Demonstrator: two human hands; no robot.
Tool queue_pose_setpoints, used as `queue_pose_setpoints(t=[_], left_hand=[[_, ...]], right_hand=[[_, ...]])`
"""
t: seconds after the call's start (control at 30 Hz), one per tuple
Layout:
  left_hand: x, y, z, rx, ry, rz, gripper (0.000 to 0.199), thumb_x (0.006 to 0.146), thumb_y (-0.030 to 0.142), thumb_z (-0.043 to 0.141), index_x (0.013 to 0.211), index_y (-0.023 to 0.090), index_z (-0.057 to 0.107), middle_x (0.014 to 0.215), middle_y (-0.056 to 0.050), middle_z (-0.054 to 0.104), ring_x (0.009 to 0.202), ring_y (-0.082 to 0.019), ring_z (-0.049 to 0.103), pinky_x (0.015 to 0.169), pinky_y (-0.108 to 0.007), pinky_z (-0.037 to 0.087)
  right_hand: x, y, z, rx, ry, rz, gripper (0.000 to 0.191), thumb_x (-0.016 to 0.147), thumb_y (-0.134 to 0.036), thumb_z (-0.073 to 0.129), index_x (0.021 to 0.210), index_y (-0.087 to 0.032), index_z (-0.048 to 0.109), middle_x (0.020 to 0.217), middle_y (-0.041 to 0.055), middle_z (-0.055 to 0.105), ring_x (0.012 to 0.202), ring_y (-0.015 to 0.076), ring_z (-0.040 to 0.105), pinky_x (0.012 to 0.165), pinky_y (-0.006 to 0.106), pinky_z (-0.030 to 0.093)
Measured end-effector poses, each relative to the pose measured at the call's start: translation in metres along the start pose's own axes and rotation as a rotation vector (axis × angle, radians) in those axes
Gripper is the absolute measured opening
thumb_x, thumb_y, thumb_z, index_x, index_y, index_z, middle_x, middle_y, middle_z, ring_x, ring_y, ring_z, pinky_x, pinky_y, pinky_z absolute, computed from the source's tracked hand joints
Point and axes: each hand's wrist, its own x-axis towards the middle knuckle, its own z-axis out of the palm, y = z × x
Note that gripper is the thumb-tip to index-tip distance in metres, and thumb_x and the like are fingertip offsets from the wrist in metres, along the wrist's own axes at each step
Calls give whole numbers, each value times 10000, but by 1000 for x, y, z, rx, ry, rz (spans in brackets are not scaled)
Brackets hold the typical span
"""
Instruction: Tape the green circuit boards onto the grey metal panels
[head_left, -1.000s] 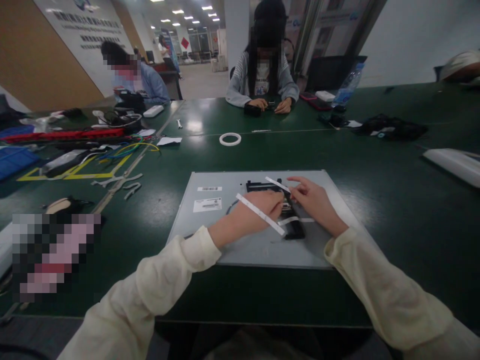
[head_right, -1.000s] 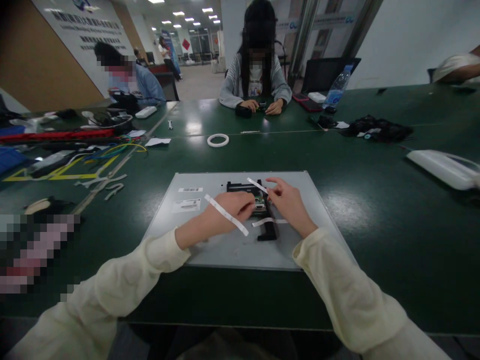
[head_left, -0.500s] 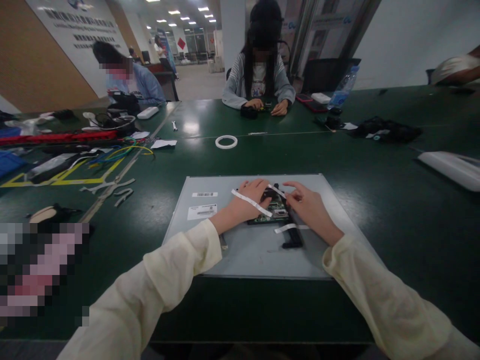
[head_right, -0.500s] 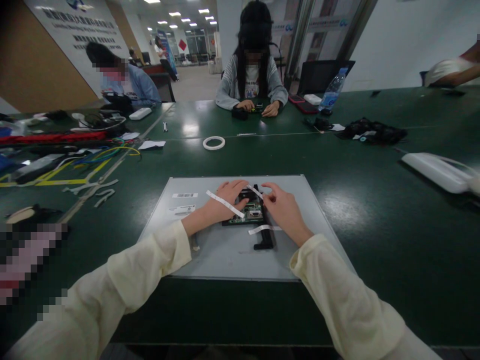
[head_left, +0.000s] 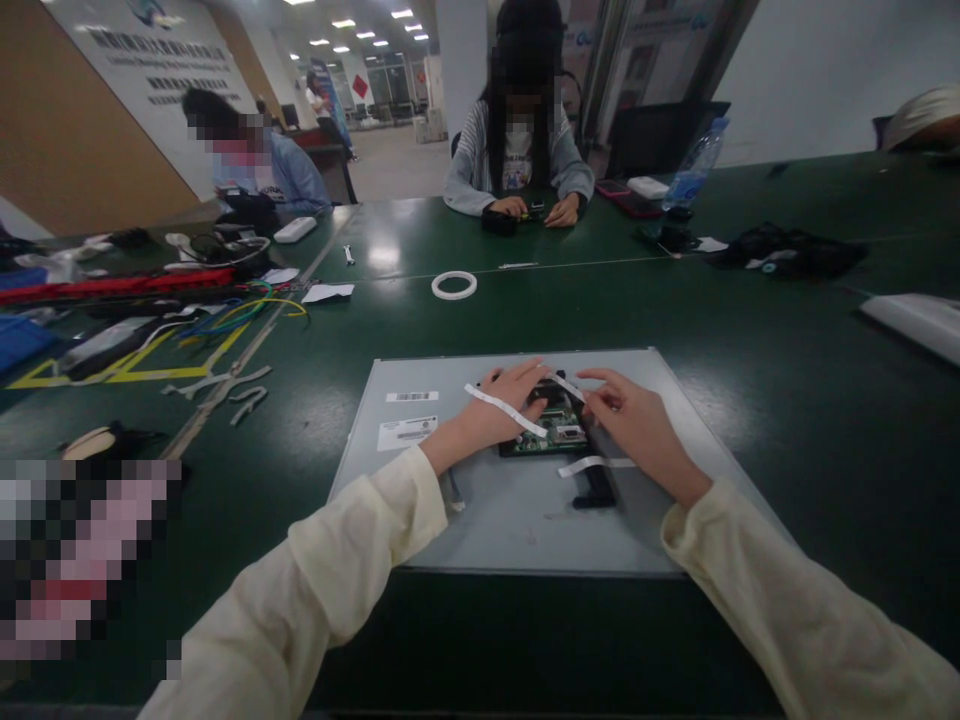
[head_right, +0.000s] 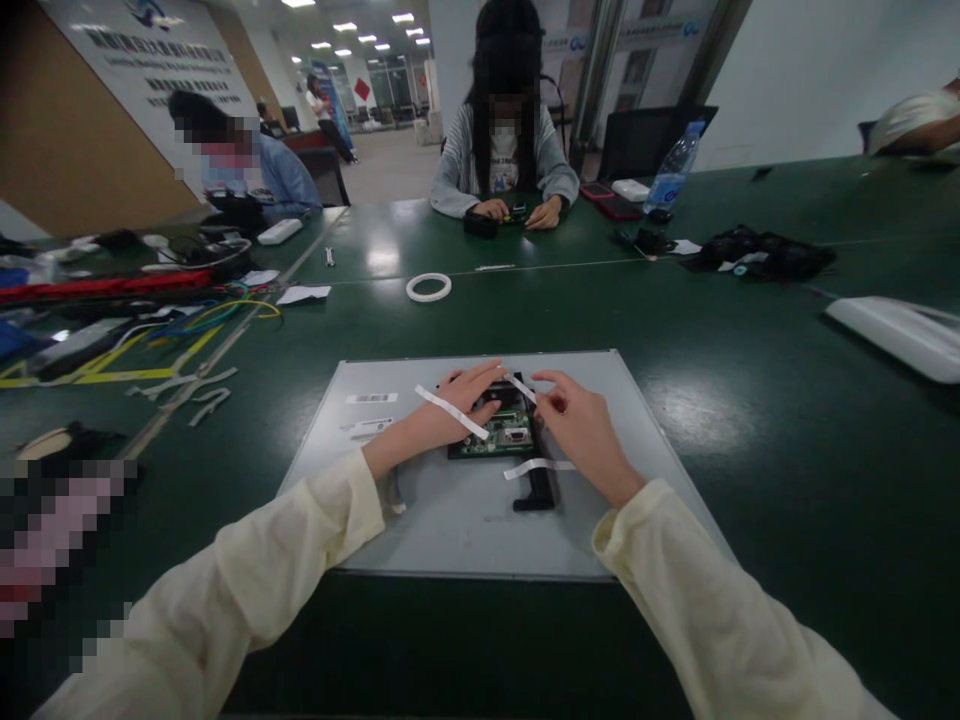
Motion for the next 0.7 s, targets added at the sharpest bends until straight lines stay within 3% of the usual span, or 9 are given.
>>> queue_pose_setpoints(t=[0.2,0.43,0.7], left_hand=[[0,0,1,3,-7,0,465,914,263,401,1370,186,351,1485,-102,327,1346,-202,348,1095,-489,262],[2,-3,3,-1,-20,20,483,912,246,393,1389,212,329,1487,-85,326,1346,-197,350,1107,-484,246],[1,0,2,19,-24,25,441,910,240,409,1347,192,390,1411,-89,449,1314,-198,397,1096,-482,257]], right_hand=[[1,2,0,93,-36,34,351,816,-342,487,1093,-159,602,650,9,628,570,133,566,593,242,427],[2,3,1,25,-29,0,322,816,-311,491,1080,-162,601,639,-1,634,541,124,563,624,247,432],[4,4,2,7,-45,-10,321,821,-303,487,1090,-164,593,648,-5,638,556,127,573,625,243,425]])
